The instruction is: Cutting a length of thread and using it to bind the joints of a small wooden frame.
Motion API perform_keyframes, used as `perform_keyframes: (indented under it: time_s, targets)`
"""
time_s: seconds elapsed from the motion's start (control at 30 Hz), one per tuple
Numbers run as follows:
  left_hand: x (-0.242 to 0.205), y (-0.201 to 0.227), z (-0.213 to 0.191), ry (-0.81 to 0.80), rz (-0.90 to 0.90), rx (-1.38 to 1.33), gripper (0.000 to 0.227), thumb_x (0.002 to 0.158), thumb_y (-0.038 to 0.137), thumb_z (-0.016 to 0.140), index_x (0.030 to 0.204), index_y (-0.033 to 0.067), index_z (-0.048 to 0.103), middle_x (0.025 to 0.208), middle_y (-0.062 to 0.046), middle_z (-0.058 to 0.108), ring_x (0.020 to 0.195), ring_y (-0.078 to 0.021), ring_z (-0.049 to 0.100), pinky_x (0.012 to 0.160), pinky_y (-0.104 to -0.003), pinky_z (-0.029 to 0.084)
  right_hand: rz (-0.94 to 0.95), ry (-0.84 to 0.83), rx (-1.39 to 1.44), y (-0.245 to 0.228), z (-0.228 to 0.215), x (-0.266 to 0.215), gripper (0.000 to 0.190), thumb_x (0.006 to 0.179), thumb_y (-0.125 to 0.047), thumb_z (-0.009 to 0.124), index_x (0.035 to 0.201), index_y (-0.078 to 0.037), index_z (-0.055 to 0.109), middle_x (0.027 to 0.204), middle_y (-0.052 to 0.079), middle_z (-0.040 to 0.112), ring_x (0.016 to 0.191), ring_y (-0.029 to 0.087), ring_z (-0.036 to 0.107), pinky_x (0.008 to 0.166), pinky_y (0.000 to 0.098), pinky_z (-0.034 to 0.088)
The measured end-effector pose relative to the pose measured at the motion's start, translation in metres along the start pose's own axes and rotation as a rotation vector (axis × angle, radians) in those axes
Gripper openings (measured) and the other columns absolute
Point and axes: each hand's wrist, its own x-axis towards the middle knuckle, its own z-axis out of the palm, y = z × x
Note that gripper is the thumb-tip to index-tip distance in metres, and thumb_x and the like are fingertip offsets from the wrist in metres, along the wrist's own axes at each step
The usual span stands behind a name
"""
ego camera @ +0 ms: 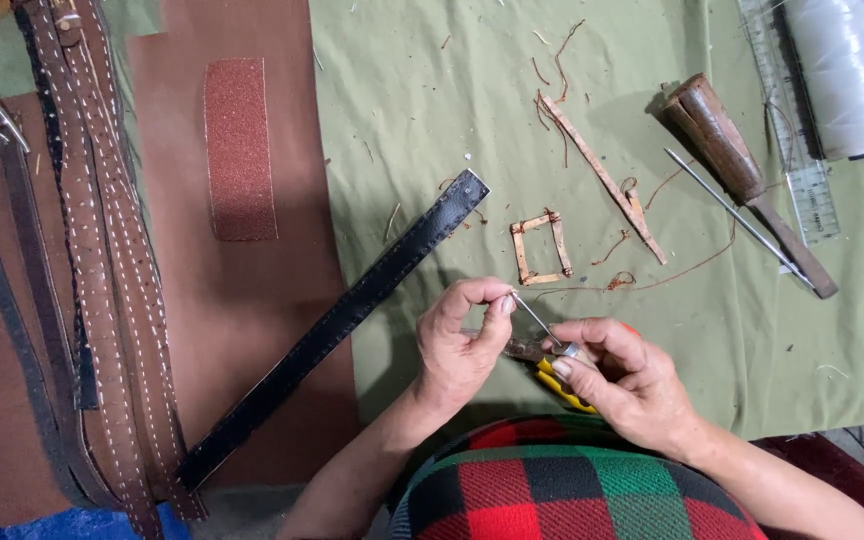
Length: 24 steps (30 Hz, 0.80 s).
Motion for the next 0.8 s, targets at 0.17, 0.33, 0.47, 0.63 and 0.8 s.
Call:
perform_keyframes:
  time_s: [0.17, 0.33, 0.47, 0.63, 0.8]
  targets:
    - [-0.0013, -0.0004, 0.0004, 0.01, -0.017, 0.006, 0.005, 0.099, 0.007, 0.065, 0.104, 0.0086, 0.065, 0.097, -0.005, 0.073, 0.086, -0.0181, 0.071, 0.083, -0.029, 0.058, -0.048, 0.011, -0.101, -0.0037, 0.0003, 0.0013, 0.033, 0.09, -0.012, 0.072, 0.122, -0.005, 0.068, 0.093, -0.002, 0.077, 0.058, 0.005, 0.041, 0.053, 0.0195, 0.042]
    - [-0.0013, 0.0011, -0.0002, -0.003, -0.032, -0.049, 0.005, 0.101, 0.008, 0.064, 0.106, 0.0075, 0.065, 0.097, -0.006, 0.073, 0.085, -0.0165, 0.071, 0.081, -0.028, 0.06, -0.107, 0.015, -0.187, -0.0045, -0.0007, 0.0027, 0.034, 0.09, -0.015, 0.073, 0.122, -0.006, 0.068, 0.095, -0.004, 0.077, 0.057, 0.005, 0.039, 0.052, 0.0193, 0.04]
    - [-0.0021, 0.0025, -0.0013, -0.016, -0.057, -0.096, 0.006, 0.101, 0.007, 0.063, 0.107, 0.0071, 0.065, 0.096, -0.006, 0.073, 0.087, -0.0154, 0.071, 0.082, -0.027, 0.061, -0.145, 0.025, -0.239, -0.0041, -0.002, 0.0037, 0.033, 0.09, -0.017, 0.074, 0.122, -0.008, 0.07, 0.087, -0.006, 0.072, 0.055, 0.005, 0.037, 0.051, 0.0204, 0.037]
    - [-0.0024, 0.0002, -0.0014, -0.021, -0.051, -0.114, 0.008, 0.1, 0.005, 0.064, 0.108, 0.0055, 0.065, 0.098, -0.008, 0.073, 0.088, -0.0168, 0.072, 0.083, -0.027, 0.062, -0.175, 0.04, -0.332, -0.0039, -0.003, 0.0035, 0.034, 0.09, -0.02, 0.074, 0.122, -0.01, 0.07, 0.082, -0.005, 0.066, 0.054, 0.007, 0.04, 0.053, 0.0221, 0.039]
    - [-0.0083, -0.0008, -0.0026, -0.06, -0.27, -0.337, 0.012, 0.102, 0.006, 0.063, 0.113, 0.0043, 0.067, 0.101, -0.009, 0.074, 0.09, -0.0147, 0.073, 0.085, -0.024, 0.063, -0.181, 0.019, -0.354, -0.0045, -0.0038, 0.0044, 0.032, 0.09, -0.021, 0.073, 0.12, -0.01, 0.069, 0.1, -0.001, 0.074, 0.057, 0.009, 0.049, 0.056, 0.0226, 0.044]
